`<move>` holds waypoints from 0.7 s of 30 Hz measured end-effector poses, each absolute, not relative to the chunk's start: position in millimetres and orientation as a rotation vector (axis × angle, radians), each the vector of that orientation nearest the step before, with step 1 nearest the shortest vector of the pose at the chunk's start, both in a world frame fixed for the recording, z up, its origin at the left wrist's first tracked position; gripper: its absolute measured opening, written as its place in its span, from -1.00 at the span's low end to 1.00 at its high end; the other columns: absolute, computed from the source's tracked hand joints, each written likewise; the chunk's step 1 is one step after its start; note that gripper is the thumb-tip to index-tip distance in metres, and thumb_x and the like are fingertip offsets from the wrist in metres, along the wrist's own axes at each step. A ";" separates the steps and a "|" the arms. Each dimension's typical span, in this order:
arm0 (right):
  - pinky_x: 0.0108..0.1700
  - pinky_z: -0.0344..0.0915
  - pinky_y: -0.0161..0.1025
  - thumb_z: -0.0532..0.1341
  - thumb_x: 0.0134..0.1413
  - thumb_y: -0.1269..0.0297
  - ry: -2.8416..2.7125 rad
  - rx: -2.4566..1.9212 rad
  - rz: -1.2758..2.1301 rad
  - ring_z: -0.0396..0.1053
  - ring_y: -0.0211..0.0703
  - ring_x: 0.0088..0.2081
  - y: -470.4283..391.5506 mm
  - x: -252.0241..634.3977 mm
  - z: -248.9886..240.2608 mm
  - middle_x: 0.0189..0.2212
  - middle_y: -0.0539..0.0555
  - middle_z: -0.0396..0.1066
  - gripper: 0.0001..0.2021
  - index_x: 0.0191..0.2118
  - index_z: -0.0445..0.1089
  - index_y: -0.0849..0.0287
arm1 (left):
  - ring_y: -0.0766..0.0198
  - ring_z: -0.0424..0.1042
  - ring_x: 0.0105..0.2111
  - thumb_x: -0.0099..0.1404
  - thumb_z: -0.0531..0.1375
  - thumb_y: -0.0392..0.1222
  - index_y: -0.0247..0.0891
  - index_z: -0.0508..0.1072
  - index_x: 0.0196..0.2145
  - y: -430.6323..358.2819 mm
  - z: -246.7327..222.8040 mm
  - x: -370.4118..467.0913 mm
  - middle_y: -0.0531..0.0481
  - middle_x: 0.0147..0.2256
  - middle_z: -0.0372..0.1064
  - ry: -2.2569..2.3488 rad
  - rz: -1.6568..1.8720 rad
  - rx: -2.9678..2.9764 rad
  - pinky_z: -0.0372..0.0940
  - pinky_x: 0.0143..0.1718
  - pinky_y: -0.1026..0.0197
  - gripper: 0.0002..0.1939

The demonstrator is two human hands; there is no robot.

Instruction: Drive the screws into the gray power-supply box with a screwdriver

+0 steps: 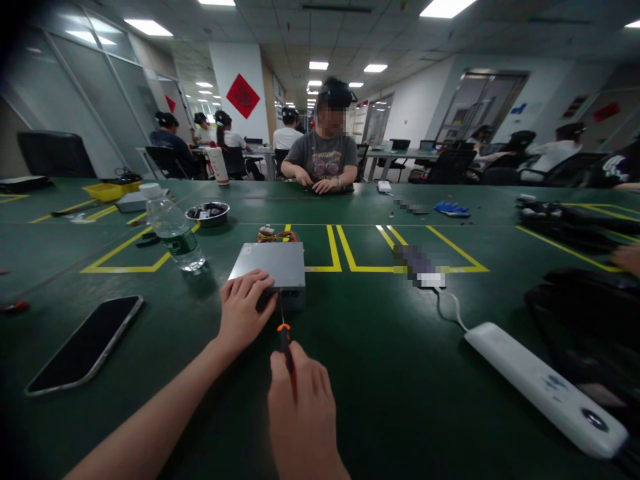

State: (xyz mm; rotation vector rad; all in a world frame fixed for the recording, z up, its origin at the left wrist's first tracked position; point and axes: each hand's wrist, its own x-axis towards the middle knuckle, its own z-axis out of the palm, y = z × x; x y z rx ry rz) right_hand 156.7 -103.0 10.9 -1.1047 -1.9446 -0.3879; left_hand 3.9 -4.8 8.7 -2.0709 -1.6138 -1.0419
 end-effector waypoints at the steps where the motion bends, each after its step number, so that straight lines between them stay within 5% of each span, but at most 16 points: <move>1: -0.30 0.33 -0.21 -0.02 0.23 0.44 -1.949 -1.103 -0.394 0.38 -0.11 -0.28 -102.3 157.6 11.9 -0.23 0.23 0.35 -0.79 -0.15 0.33 0.26 | 0.10 0.25 0.04 0.22 0.11 -0.19 -0.13 0.35 -0.12 -4.8 8.8 3.9 -0.05 -0.05 0.37 -1.613 -1.041 -2.072 0.04 0.00 -0.01 -0.76; 7: -0.43 0.29 -0.26 -0.14 0.32 0.22 -2.012 -1.244 -0.348 0.34 -0.18 -0.43 -103.1 160.6 17.8 -0.36 0.16 0.36 -0.66 -0.16 0.34 0.23 | 0.10 0.26 0.04 0.22 0.11 -0.20 -0.14 0.35 -0.12 -5.2 9.2 4.7 -0.05 -0.05 0.37 -1.615 -1.040 -2.073 0.05 0.00 -0.01 -0.76; 11: -0.36 0.31 -0.21 -0.11 0.30 0.30 -2.030 -1.207 -0.390 0.38 -0.11 -0.34 -104.9 155.8 15.7 -0.28 0.22 0.36 -0.71 -0.12 0.31 0.27 | 0.08 0.26 0.03 0.21 0.12 -0.21 -0.13 0.36 -0.12 -4.8 8.6 4.8 -0.06 -0.07 0.38 -1.610 -1.065 -2.068 0.05 -0.01 -0.03 -0.75; 17: -0.46 0.26 -0.27 -0.15 0.34 0.21 -2.028 -1.216 -0.270 0.33 -0.22 -0.55 -103.2 154.8 15.7 -0.52 0.06 0.34 -0.66 -0.15 0.27 0.30 | 0.08 0.26 0.04 0.21 0.12 -0.20 -0.14 0.36 -0.11 -4.5 7.9 4.1 -0.07 -0.06 0.37 -1.611 -1.058 -2.069 0.05 -0.01 -0.02 -0.74; 21: -0.45 0.31 -0.25 -0.17 0.33 0.13 -2.019 -1.260 -0.309 0.39 -0.15 -0.44 -104.8 153.4 14.3 -0.39 0.17 0.36 -0.61 -0.16 0.28 0.29 | 0.10 0.25 0.04 0.22 0.11 -0.19 -0.14 0.35 -0.12 -4.7 8.2 4.1 -0.05 -0.05 0.37 -1.619 -1.049 -2.073 0.05 0.00 -0.01 -0.75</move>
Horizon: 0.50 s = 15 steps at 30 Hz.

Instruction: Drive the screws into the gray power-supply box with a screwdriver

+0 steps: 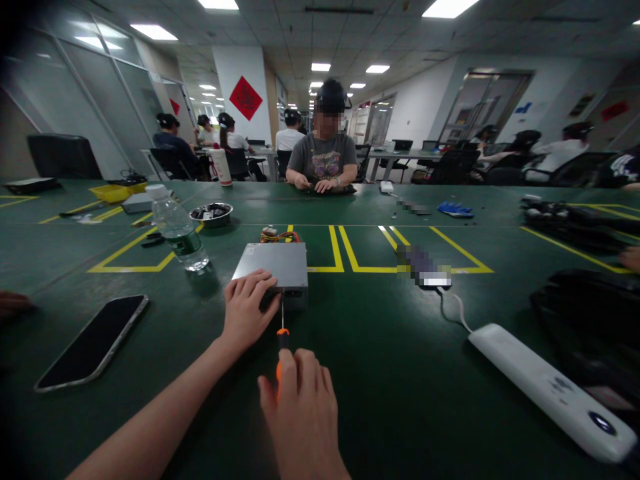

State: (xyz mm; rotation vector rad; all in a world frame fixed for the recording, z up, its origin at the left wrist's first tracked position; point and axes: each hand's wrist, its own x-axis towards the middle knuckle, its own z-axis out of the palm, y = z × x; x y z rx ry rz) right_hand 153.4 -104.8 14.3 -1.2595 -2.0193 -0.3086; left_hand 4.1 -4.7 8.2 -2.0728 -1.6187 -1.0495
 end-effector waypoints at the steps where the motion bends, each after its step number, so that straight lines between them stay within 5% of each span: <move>1: -0.46 0.32 -0.26 -0.16 0.33 0.15 -2.003 -1.274 -0.321 0.39 -0.14 -0.42 -105.1 152.8 13.8 -0.36 0.19 0.35 -0.62 -0.16 0.29 0.28 | 0.10 0.25 0.04 0.22 0.11 -0.18 -0.14 0.35 -0.12 -4.6 8.2 4.2 -0.05 -0.05 0.37 -1.616 -1.051 -2.072 0.04 0.00 -0.01 -0.75; 8: -0.54 0.33 -0.34 -0.18 0.34 0.24 -1.972 -1.262 -0.180 0.39 -0.22 -0.53 -101.3 156.1 9.8 -0.47 0.08 0.34 -0.68 -0.12 0.25 0.27 | 0.10 0.26 0.04 0.22 0.11 -0.19 -0.14 0.35 -0.12 -4.0 7.5 4.5 -0.05 -0.06 0.37 -1.608 -1.059 -2.062 0.04 0.00 -0.01 -0.76; 15: -0.63 0.33 -0.37 -0.31 0.33 0.13 -1.961 -1.334 -0.158 0.43 -0.21 -0.47 -100.8 156.5 11.5 -0.30 0.21 0.27 -0.53 -0.14 0.25 0.28 | 0.09 0.25 0.05 0.23 0.11 -0.19 -0.15 0.35 -0.13 -4.5 7.7 4.8 -0.06 -0.06 0.37 -1.606 -1.042 -2.062 0.04 0.00 0.00 -0.77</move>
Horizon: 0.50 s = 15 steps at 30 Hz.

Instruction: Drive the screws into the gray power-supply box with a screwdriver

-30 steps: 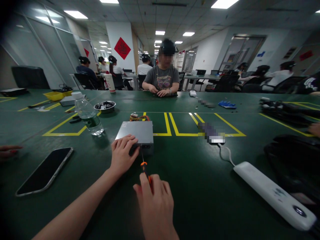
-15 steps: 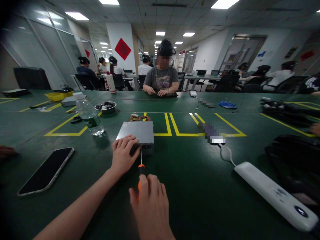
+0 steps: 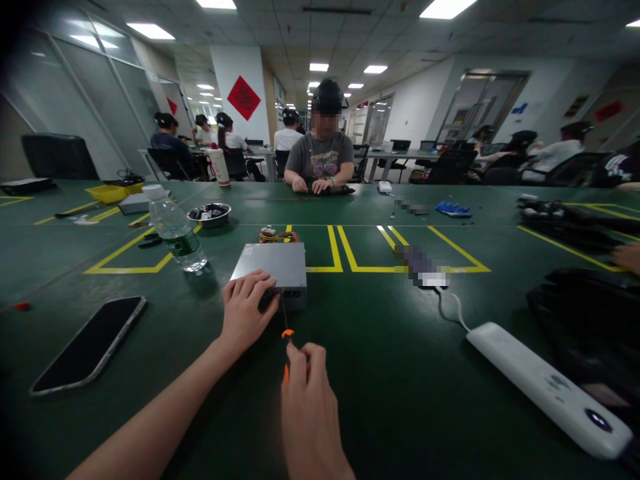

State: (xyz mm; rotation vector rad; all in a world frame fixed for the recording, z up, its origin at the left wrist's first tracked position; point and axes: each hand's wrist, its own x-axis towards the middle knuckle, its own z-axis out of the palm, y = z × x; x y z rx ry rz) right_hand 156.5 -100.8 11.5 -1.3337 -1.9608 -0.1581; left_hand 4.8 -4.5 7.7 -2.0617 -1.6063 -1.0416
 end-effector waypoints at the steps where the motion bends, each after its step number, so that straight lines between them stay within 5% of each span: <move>1: -0.63 0.33 -0.38 -0.31 0.33 0.14 -1.969 -1.337 -0.164 0.43 -0.21 -0.47 -100.9 156.4 12.1 -0.31 0.20 0.27 -0.53 -0.13 0.25 0.27 | 0.10 0.25 0.05 0.23 0.11 -0.19 -0.15 0.35 -0.13 -4.5 7.7 4.9 -0.05 -0.05 0.37 -1.606 -1.039 -2.060 0.03 0.00 0.00 -0.77; 7: -0.58 0.38 -0.34 -0.26 0.34 0.18 -1.981 -1.410 -0.149 0.45 -0.15 -0.46 -97.7 159.5 9.5 -0.41 0.13 0.34 -0.62 -0.07 0.19 0.26 | 0.11 0.26 0.04 0.22 0.12 -0.19 -0.15 0.35 -0.13 -3.9 6.8 4.8 -0.04 -0.06 0.37 -1.603 -1.043 -2.044 0.04 0.00 0.00 -0.77; 11: -0.65 0.35 -0.38 -0.27 0.32 0.10 -1.965 -1.424 -0.084 0.45 -0.16 -0.48 -98.8 155.3 5.4 -0.29 0.24 0.31 -0.56 -0.09 0.18 0.31 | 0.11 0.26 0.04 0.22 0.12 -0.18 -0.15 0.35 -0.12 -3.8 7.1 4.5 -0.04 -0.06 0.37 -1.606 -1.033 -2.046 0.04 0.00 0.00 -0.76; 15: -0.71 0.30 -0.40 -0.30 0.33 0.22 -1.997 -1.427 -0.109 0.42 -0.22 -0.55 -102.1 152.3 4.8 -0.32 0.19 0.30 -0.59 -0.12 0.21 0.28 | 0.11 0.26 0.04 0.22 0.12 -0.18 -0.15 0.35 -0.13 -4.0 7.8 4.6 -0.05 -0.06 0.37 -1.602 -1.032 -2.048 0.04 -0.01 0.00 -0.76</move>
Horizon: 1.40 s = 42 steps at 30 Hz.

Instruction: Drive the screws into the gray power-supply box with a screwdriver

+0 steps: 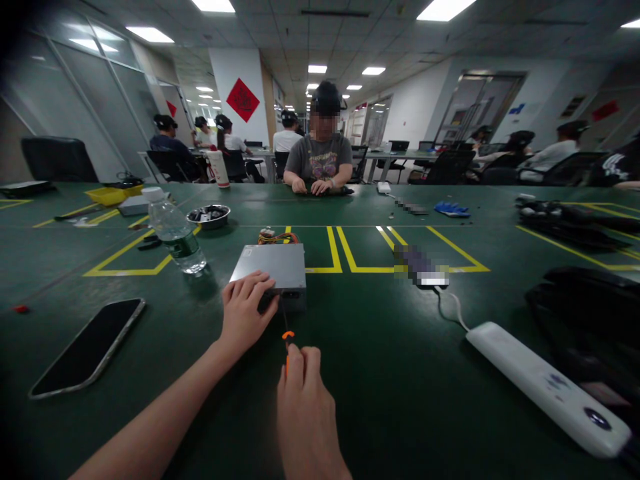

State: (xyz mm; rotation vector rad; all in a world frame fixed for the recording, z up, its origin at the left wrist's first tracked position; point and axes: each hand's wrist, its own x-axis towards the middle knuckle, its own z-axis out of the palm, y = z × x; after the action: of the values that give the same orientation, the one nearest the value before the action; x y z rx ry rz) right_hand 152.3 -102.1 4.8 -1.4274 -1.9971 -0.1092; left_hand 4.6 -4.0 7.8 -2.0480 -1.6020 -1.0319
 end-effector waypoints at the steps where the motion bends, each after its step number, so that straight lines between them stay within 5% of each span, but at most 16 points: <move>1: -0.71 0.28 -0.39 -0.29 0.33 0.24 -2.010 -1.437 -0.129 0.41 -0.23 -0.57 -102.3 152.9 4.7 -0.35 0.16 0.30 -0.60 -0.11 0.22 0.27 | 0.11 0.26 0.04 0.22 0.12 -0.18 -0.15 0.35 -0.13 -4.1 7.9 4.7 -0.05 -0.06 0.37 -1.601 -1.033 -2.048 0.04 0.00 0.00 -0.77; 13: -0.71 0.28 -0.40 -0.35 0.32 0.16 -2.000 -1.518 0.032 0.43 -0.23 -0.57 -97.1 151.4 0.0 -0.31 0.21 0.32 -0.52 -0.14 0.23 0.27 | 0.11 0.25 0.05 0.23 0.11 -0.18 -0.15 0.35 -0.13 -4.8 7.8 4.8 -0.04 -0.05 0.36 -1.616 -1.019 -2.056 0.04 0.00 0.00 -0.77; 21: -0.40 0.43 -0.24 -0.18 0.29 0.26 -2.024 -1.511 0.164 0.48 -0.07 -0.32 -92.4 157.6 -7.5 -0.30 0.21 0.41 -0.68 -0.04 0.19 0.28 | 0.10 0.25 0.04 0.22 0.12 -0.18 -0.15 0.35 -0.13 -4.9 7.4 4.2 -0.05 -0.06 0.37 -1.611 -1.040 -2.050 0.04 0.00 -0.01 -0.76; 26: -0.50 0.37 -0.28 0.02 0.13 0.33 -1.952 -1.604 0.369 0.44 -0.09 -0.37 -92.2 155.1 2.2 -0.24 0.23 0.30 -0.77 -0.11 0.21 0.29 | 0.09 0.25 0.04 0.22 0.12 -0.19 -0.16 0.36 -0.13 -4.9 8.4 4.7 -0.06 -0.06 0.37 -1.611 -1.045 -2.056 0.04 -0.01 -0.01 -0.76; 35: -0.50 0.29 -0.34 -0.14 0.27 0.34 -1.978 -1.546 0.536 0.44 -0.17 -0.44 -87.1 157.7 6.5 -0.47 0.06 0.40 -0.71 -0.16 0.30 0.22 | 0.08 0.26 0.03 0.22 0.12 -0.20 -0.15 0.35 -0.13 -4.7 7.8 5.2 -0.06 -0.07 0.37 -1.606 -1.063 -2.060 0.04 -0.01 -0.02 -0.76; 42: -0.44 0.33 -0.28 -0.09 0.22 0.30 -1.917 -1.520 0.506 0.46 -0.13 -0.40 -90.3 160.8 6.9 -0.38 0.09 0.43 -0.75 -0.07 0.21 0.21 | 0.07 0.25 0.03 0.21 0.12 -0.21 -0.14 0.36 -0.12 -5.1 9.1 5.3 -0.07 -0.07 0.37 -1.613 -1.058 -2.067 0.04 -0.01 -0.03 -0.75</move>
State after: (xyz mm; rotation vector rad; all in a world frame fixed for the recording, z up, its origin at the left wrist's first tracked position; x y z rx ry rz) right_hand 160.8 -90.3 6.9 -1.5204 -1.9169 0.5064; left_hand 5.3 -5.1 9.1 -2.0674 -1.6128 -1.0585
